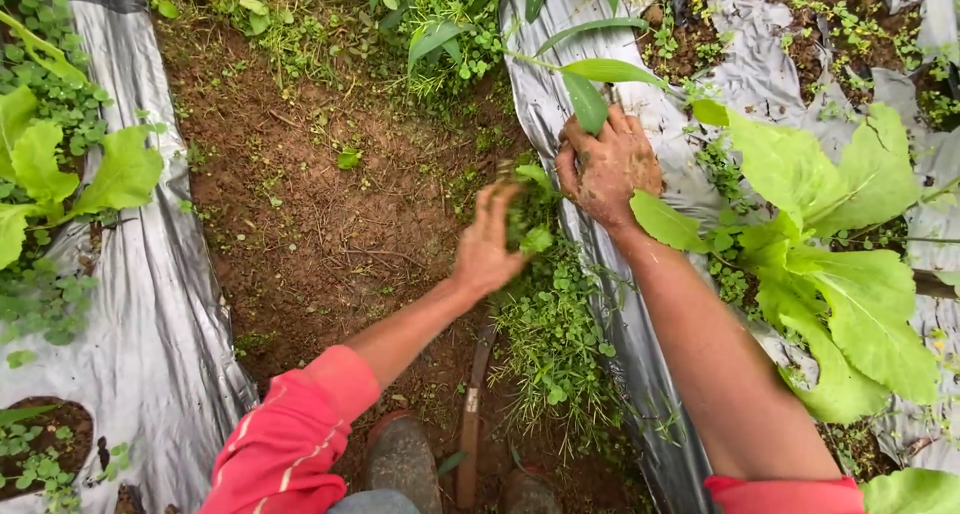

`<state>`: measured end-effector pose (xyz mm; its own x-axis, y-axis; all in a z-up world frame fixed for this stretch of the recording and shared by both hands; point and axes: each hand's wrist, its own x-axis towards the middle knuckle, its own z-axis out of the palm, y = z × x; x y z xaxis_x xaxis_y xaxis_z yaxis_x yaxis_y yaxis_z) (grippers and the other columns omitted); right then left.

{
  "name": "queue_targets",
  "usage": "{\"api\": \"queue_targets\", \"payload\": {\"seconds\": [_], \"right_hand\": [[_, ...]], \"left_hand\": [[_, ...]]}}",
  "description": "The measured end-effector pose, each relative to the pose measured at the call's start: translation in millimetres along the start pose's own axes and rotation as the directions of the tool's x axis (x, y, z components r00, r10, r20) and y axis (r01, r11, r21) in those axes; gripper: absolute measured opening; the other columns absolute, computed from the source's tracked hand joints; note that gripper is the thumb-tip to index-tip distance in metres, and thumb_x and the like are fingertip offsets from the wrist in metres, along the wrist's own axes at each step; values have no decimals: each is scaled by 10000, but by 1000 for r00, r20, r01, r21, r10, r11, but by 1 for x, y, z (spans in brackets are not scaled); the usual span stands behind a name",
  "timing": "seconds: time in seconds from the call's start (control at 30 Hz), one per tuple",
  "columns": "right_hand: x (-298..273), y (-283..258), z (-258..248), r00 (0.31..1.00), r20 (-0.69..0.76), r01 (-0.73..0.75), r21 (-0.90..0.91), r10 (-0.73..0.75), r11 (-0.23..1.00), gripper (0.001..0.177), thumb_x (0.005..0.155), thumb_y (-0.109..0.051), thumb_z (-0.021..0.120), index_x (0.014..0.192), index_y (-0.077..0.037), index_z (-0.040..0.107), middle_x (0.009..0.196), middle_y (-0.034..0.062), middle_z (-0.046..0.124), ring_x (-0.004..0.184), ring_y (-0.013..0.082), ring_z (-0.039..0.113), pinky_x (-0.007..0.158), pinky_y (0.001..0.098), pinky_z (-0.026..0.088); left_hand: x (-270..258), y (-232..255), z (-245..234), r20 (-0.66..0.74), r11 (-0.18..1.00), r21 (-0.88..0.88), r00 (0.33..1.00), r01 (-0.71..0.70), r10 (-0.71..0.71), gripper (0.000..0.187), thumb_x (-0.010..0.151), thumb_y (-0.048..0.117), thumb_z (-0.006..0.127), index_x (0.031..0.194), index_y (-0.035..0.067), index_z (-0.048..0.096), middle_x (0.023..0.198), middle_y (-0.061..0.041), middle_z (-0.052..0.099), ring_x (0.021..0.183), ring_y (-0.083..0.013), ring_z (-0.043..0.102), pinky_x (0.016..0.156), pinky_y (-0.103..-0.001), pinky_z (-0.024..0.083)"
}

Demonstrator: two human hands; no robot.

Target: The person weeds a garden bed by pulling small plants by hand and using a sickle to cut and clear larger weeds. They gather the removed vegetation into piles and continue clearing the soil between rows of crops.

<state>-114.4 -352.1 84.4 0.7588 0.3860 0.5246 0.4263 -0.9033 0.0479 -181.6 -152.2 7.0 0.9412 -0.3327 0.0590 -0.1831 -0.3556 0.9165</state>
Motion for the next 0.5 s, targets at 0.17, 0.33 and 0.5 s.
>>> {"api": "queue_targets", "payload": {"seconds": [0.17, 0.33, 0.5], "right_hand": [[-8, -3, 14, 997, -4, -74, -47, 74, 996, 128, 885, -198, 603, 881, -178, 729, 848, 66, 694, 950, 226, 621, 850, 344, 472], [0, -5, 1, 998, 61, -24, -54, 27, 998, 133, 864, -195, 603, 906, -172, 728, 890, 58, 699, 970, 223, 637, 834, 342, 481], [2, -8, -7, 994, 106, -3, -97, 13, 995, 144, 879, -193, 603, 925, -163, 737, 886, 70, 699, 972, 226, 639, 837, 338, 488]], "left_hand": [[9, 25, 20, 69, 982, -32, 980, -187, 188, 304, 961, 128, 654, 1243, 147, 544, 1392, -213, 449, 1160, -504, 625, 929, -620, 597], [22, -37, 55, 24, 965, -256, 998, 62, -58, 211, 1086, 148, 436, 1254, 113, 559, 1046, -118, 678, 994, -327, 712, 935, -562, 551], [17, -32, 43, -101, 981, -131, 983, 142, -155, 334, 1016, -49, 407, 1331, -40, 520, 747, -174, 708, 602, -271, 696, 575, -391, 601]]}}
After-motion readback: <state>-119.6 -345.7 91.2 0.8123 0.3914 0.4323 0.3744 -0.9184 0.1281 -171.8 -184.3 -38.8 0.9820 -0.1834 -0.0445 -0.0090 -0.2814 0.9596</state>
